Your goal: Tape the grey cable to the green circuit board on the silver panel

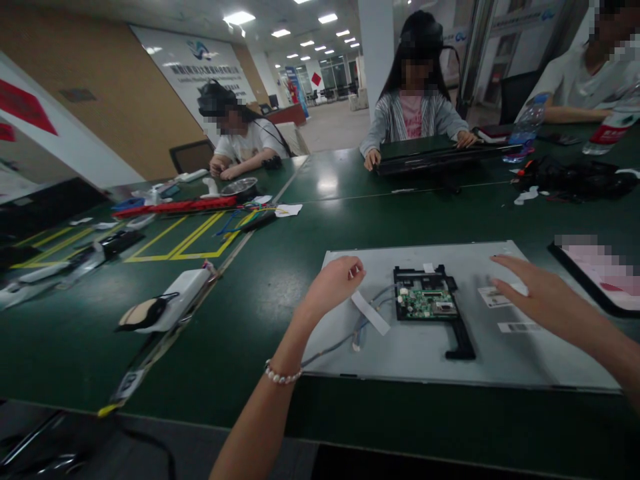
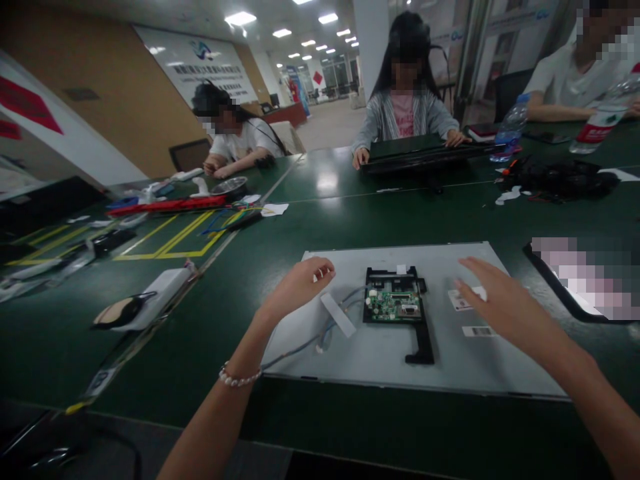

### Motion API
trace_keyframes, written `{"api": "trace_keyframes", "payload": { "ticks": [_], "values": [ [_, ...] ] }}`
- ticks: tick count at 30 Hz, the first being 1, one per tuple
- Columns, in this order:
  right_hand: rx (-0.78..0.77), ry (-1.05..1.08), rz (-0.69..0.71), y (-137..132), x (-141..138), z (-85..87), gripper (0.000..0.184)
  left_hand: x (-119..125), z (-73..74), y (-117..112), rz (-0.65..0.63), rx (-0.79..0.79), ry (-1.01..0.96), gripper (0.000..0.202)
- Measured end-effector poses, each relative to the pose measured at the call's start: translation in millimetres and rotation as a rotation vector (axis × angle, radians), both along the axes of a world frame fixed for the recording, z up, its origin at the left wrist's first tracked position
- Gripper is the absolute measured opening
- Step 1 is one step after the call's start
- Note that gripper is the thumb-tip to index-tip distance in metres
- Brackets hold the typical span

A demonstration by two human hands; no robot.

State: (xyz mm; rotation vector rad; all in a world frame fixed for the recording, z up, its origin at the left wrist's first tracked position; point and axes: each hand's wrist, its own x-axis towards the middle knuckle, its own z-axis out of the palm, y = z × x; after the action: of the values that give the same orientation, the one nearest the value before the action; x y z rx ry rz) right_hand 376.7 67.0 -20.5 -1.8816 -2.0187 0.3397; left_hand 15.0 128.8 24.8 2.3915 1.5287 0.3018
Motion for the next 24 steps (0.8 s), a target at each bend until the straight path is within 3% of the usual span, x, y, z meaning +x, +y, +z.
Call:
{"api": "trace_keyframes", "payload": {
  "ticks": [4,7,11,17,21,24],
  "values": [
    [-0.144,0.055,-0.197,-11.3,45.5,-15.6,0.070,3.0,-9.5,-2.2,0.005,0.055,0.045,0.030],
    [-0.182,0.105,-0.267,-24.3,61.6,-28.1,0.069,2.4,-15.2,-3.3,0.027,0.022,0.105,0.042],
    [-0.179,0.158,-0.268,-34.4,63.8,-40.3,0.067,1.4,-17.7,-3.0,0.063,-0.073,0.171,0.050],
    [-0.139,0.146,-0.245,-36.0,57.1,-42.1,0.065,1.3,-17.9,-4.0,0.117,-0.171,0.229,0.053],
    [-0.145,0.160,-0.258,-36.3,56.1,-41.9,0.065,-6.6,-15.4,-1.3,0.073,-0.216,0.197,0.061],
    [-0.137,0.152,-0.261,-36.2,54.6,-41.8,0.066,-13.8,-10.5,2.6,-0.027,-0.153,0.127,0.059]
  ]
}}
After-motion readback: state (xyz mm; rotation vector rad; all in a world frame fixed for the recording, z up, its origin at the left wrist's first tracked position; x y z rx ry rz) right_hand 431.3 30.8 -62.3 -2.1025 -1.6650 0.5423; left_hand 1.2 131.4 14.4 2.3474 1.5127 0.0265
